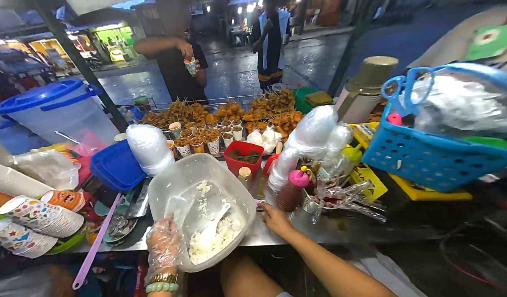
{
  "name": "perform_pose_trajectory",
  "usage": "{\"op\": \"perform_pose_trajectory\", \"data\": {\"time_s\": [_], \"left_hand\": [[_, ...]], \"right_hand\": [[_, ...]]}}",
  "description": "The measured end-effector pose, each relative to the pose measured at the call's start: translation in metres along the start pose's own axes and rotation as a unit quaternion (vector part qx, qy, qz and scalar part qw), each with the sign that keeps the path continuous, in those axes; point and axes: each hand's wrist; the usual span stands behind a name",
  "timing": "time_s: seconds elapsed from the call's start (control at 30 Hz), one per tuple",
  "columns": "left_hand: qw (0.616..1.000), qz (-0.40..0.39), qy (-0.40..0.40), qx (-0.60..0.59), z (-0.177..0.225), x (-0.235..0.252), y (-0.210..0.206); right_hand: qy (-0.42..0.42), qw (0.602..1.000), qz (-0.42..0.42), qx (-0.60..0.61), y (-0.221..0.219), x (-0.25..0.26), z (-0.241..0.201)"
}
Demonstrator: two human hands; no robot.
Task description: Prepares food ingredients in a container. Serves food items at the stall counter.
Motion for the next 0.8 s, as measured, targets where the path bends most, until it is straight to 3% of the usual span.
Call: {"op": "perform_pose_trajectory", "data": {"time_s": [0.17,0.37,0.43,0.5,0.6,0.63,0.73,0.8], "left_hand": [[0.997,0.046,0.014,-0.053,0.009,-0.009,-0.008],[0.999,0.017,-0.015,-0.029,0.017,-0.017,-0.014],[0.998,0.029,-0.06,0.01,0.021,-0.025,-0.015],[0.984,0.098,-0.147,0.023,0.033,-0.039,-0.018],[0.972,0.09,-0.21,-0.049,0.09,-0.079,0.004],[0.956,0.123,-0.255,-0.08,0.094,-0.088,-0.002],[0.872,0.275,-0.362,-0.181,0.065,-0.087,-0.049],[0.868,0.297,-0.342,-0.201,0.051,-0.081,-0.052]], "right_hand": [[0.011,1.0,0.007,-0.018,0.007,-0.004,-0.001],[-0.001,0.996,0.073,-0.058,0.014,-0.013,-0.013],[0.076,0.983,0.166,-0.022,0.016,-0.023,-0.019],[0.212,0.941,0.262,0.034,0.016,-0.033,-0.033],[0.354,0.898,0.242,0.097,0.019,-0.046,-0.067],[0.377,0.893,0.226,0.1,0.019,-0.048,-0.076],[0.399,0.881,0.219,0.129,0.01,-0.05,-0.089],[0.415,0.868,0.212,0.168,0.001,-0.054,-0.088]]}}
Point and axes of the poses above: each hand's wrist, its own x-axis towards the middle knuckle, its own y-axis out of the back of the hand, z = x × y
